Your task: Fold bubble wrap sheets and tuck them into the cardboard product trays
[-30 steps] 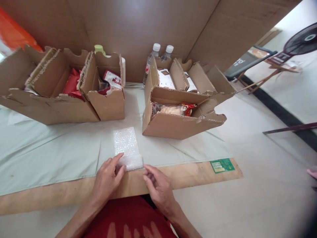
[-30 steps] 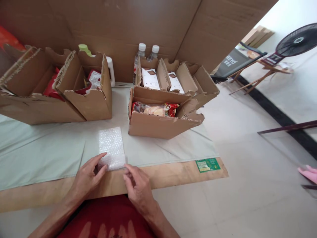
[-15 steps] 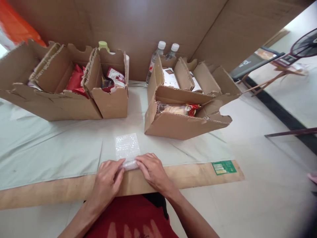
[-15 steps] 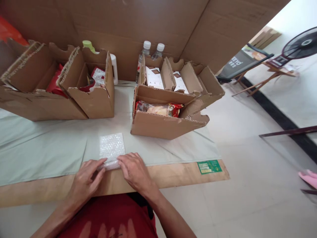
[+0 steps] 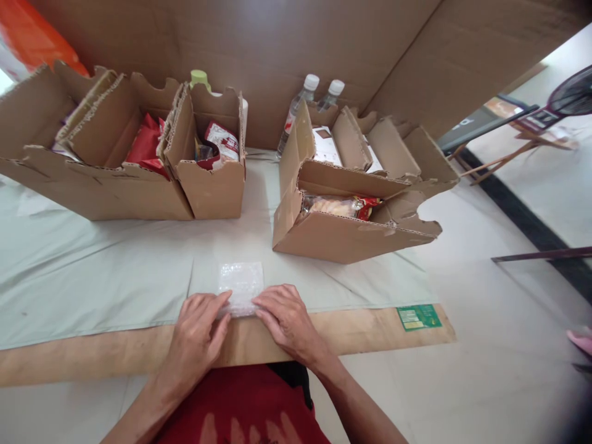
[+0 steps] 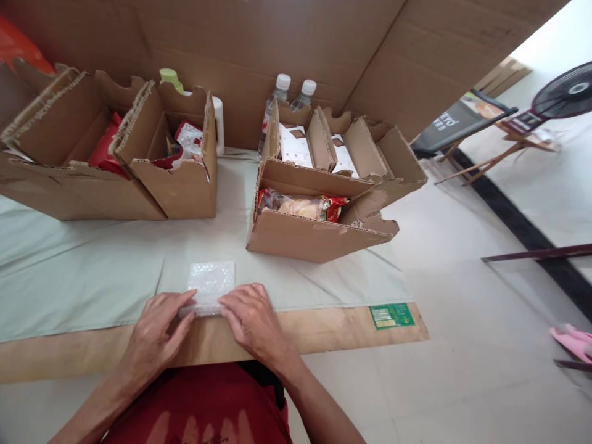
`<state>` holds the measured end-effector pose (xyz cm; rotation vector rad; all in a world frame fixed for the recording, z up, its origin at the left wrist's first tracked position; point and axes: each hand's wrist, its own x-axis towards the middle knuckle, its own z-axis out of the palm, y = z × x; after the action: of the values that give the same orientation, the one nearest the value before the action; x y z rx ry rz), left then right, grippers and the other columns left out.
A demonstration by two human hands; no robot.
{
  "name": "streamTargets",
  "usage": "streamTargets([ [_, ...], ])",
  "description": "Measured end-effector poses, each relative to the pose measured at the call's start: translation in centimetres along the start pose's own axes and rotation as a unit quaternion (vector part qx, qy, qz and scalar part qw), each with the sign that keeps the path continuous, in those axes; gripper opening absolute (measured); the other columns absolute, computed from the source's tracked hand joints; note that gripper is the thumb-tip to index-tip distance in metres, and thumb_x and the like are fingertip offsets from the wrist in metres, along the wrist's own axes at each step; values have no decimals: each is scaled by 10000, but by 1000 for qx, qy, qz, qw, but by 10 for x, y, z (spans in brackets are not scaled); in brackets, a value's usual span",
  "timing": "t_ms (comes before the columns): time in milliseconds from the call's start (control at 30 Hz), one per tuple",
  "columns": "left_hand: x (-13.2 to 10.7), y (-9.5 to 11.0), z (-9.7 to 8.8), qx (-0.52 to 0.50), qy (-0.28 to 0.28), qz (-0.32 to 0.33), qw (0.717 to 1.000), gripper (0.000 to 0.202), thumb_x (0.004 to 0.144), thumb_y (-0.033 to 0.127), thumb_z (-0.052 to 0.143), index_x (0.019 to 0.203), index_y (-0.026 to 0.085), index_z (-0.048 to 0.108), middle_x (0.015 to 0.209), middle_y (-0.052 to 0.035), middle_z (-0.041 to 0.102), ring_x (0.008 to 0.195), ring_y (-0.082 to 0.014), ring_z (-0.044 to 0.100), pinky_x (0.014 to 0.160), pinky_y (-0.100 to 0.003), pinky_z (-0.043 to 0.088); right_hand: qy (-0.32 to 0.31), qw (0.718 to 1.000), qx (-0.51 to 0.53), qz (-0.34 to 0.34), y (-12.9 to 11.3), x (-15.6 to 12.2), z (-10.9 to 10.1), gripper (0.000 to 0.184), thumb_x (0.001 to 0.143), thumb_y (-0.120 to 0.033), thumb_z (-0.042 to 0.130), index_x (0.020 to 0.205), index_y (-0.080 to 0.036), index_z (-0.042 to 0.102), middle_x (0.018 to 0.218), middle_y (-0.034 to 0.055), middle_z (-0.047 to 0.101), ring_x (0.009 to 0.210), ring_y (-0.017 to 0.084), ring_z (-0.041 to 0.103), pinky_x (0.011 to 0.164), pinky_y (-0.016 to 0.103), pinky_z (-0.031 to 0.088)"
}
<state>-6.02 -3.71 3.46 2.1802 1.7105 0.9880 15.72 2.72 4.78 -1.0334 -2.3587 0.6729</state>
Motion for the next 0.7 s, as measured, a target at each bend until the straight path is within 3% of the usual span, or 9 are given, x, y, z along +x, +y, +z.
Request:
streamTargets([
  [100, 8, -7, 2, 19, 7, -1, 1000, 279, 991, 172, 534, 1263, 192, 591, 883, -38, 720, 831, -209, 644, 801, -356, 474, 16, 1000, 6, 23, -4, 0, -2, 201, 1015, -223, 590, 1193, -210, 683, 1096, 70, 766, 1031, 221, 666, 914, 389, 479],
  [233, 25, -19, 8, 73, 47, -31, 996, 222, 1001, 281, 546, 1163, 174, 653, 926, -75, 734, 854, -243, 667, 789, -384, 501, 4, 995, -101, -18, -2, 6, 5, 299, 971, -256, 660, 1266, -205, 653, 1324, 140, 672, 1213, 297, 588, 992, 462, 458],
  [333, 23, -17, 3, 6, 79, -116, 990, 248, 977, 376, 569, 1084, 189, 692, 977, -89, 730, 897, -242, 688, 771, -366, 547, -10, 990, -137, -30, 6, 14, 12, 237, 969, -222, 657, 1204, -226, 693, 1252, 118, 707, 1158, 288, 608, 969, 457, 463],
  [400, 14, -10, -5, -96, 71, -214, 970, 292, 938, 448, 603, 1029, 191, 707, 938, -78, 730, 845, -220, 696, 711, -334, 571, 8, 994, -108, -9, 9, 19, 15, 210, 987, -226, 638, 1183, -236, 713, 1181, 91, 741, 1101, 256, 637, 948, 426, 466],
  [467, 3, 0, -11, -220, 44, -332, 916, 389, 870, 516, 666, 1056, 177, 708, 951, -83, 754, 813, -218, 717, 690, -335, 598, 29, 998, -57, 19, 9, 20, 16, 200, 998, -235, 626, 1170, -241, 727, 1124, 68, 769, 1049, 228, 664, 933, 399, 464],
  [533, -2, 11, -13, -346, 26, -430, 834, 552, 775, 545, 757, 1162, 160, 680, 1054, -111, 775, 901, -254, 747, 769, -376, 628, 39, 998, 2, 44, 3, 18, 14, 195, 1001, -238, 628, 1164, -244, 734, 1091, 50, 786, 1021, 208, 680, 934, 385, 460],
  [600, -2, 19, -12, -449, 7, -473, 758, 665, 696, 523, 833, 1219, 152, 656, 1159, -131, 766, 1049, -290, 737, 895, -407, 619, 26, 996, 55, 63, -6, 11, 11, 186, 996, -234, 642, 1155, -257, 735, 1065, 29, 793, 1009, 193, 682, 950, 376, 456],
  [700, 3, 24, -7, -530, -24, -480, 699, 607, 671, 487, 870, 1151, 162, 692, 1136, -109, 774, 1099, -289, 717, 986, -393, 576, -5, 991, 101, 85, -22, -2, 3, 148, 962, -227, 689, 1090, -276, 747, 1127, 12, 768, 1082, 182, 654, 998, 364, 455],
])
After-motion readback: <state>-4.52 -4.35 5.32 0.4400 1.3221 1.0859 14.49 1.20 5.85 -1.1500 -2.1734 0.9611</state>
